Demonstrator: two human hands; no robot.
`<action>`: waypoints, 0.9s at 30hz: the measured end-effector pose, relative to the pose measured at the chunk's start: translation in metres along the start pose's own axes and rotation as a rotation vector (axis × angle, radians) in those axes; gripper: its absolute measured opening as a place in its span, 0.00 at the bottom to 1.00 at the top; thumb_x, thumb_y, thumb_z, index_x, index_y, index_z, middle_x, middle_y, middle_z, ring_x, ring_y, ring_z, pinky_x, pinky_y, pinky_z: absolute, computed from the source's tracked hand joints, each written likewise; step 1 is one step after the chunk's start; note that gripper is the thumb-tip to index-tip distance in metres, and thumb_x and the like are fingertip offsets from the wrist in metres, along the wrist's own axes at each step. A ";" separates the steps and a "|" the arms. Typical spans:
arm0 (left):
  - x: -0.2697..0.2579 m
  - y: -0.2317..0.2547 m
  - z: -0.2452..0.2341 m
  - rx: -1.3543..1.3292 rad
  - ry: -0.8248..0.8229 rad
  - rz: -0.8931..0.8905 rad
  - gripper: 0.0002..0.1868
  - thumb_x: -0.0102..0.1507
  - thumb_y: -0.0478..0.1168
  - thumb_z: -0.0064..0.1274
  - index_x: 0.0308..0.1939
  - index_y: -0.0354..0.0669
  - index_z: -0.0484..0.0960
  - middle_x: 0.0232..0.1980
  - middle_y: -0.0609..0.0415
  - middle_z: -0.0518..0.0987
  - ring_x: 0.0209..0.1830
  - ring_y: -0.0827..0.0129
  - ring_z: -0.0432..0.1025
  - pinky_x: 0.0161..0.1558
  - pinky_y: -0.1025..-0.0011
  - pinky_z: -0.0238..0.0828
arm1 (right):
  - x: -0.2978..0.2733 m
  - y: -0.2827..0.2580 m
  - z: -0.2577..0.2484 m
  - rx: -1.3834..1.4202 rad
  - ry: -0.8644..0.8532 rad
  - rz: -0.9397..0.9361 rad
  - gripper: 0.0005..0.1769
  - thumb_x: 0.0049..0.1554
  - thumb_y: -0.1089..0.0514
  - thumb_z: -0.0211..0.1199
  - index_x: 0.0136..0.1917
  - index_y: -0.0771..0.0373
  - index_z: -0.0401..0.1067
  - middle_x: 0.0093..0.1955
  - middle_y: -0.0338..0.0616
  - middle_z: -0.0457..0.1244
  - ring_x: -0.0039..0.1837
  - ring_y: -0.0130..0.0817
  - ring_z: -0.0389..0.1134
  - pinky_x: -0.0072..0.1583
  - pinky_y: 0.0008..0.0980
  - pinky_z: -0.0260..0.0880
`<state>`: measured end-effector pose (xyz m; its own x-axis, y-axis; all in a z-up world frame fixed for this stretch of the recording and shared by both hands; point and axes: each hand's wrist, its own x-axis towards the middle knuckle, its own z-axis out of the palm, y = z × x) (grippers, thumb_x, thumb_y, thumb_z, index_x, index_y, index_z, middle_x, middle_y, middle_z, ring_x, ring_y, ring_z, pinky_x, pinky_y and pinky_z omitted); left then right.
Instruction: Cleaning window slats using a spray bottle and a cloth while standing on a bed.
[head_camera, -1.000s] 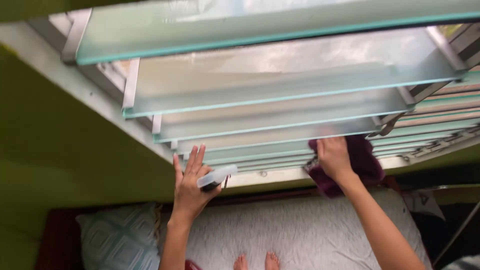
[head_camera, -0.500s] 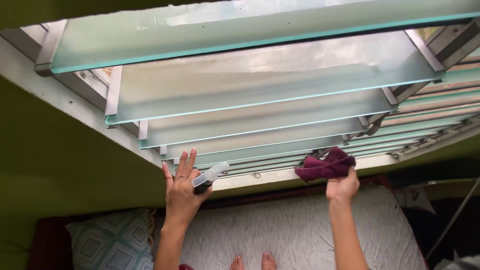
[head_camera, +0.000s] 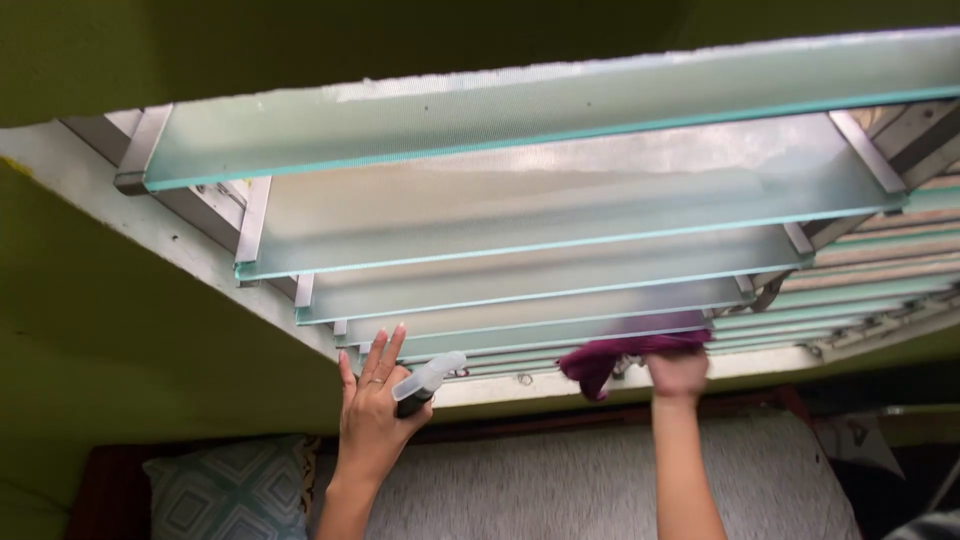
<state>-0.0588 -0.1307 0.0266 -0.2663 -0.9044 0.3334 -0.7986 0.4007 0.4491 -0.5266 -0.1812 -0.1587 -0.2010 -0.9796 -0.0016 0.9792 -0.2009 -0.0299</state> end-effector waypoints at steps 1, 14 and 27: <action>0.008 0.001 0.000 0.001 0.012 0.000 0.17 0.46 0.43 0.69 0.31 0.43 0.77 0.79 0.56 0.59 0.80 0.60 0.49 0.75 0.35 0.32 | 0.011 -0.002 0.003 -0.002 -0.011 0.006 0.21 0.72 0.52 0.47 0.71 0.65 0.68 0.72 0.51 0.63 0.72 0.47 0.61 0.76 0.50 0.56; 0.000 0.009 -0.002 -0.019 0.001 -0.018 0.18 0.45 0.41 0.70 0.33 0.41 0.78 0.78 0.57 0.59 0.80 0.60 0.50 0.76 0.36 0.31 | 0.017 -0.009 -0.050 -0.098 -0.003 -0.202 0.22 0.72 0.51 0.45 0.71 0.65 0.67 0.72 0.49 0.63 0.73 0.46 0.61 0.76 0.47 0.58; 0.000 0.005 -0.015 -0.055 -0.024 -0.026 0.15 0.47 0.39 0.69 0.32 0.42 0.79 0.79 0.59 0.59 0.80 0.62 0.48 0.74 0.40 0.29 | -0.023 0.021 -0.065 0.072 -0.018 -0.203 0.19 0.72 0.54 0.45 0.68 0.63 0.70 0.67 0.50 0.65 0.67 0.44 0.65 0.74 0.45 0.61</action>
<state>-0.0546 -0.1263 0.0415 -0.2594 -0.9177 0.3010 -0.7748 0.3838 0.5024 -0.5036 -0.1620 -0.2243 -0.3940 -0.9190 0.0147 0.9185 -0.3931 0.0434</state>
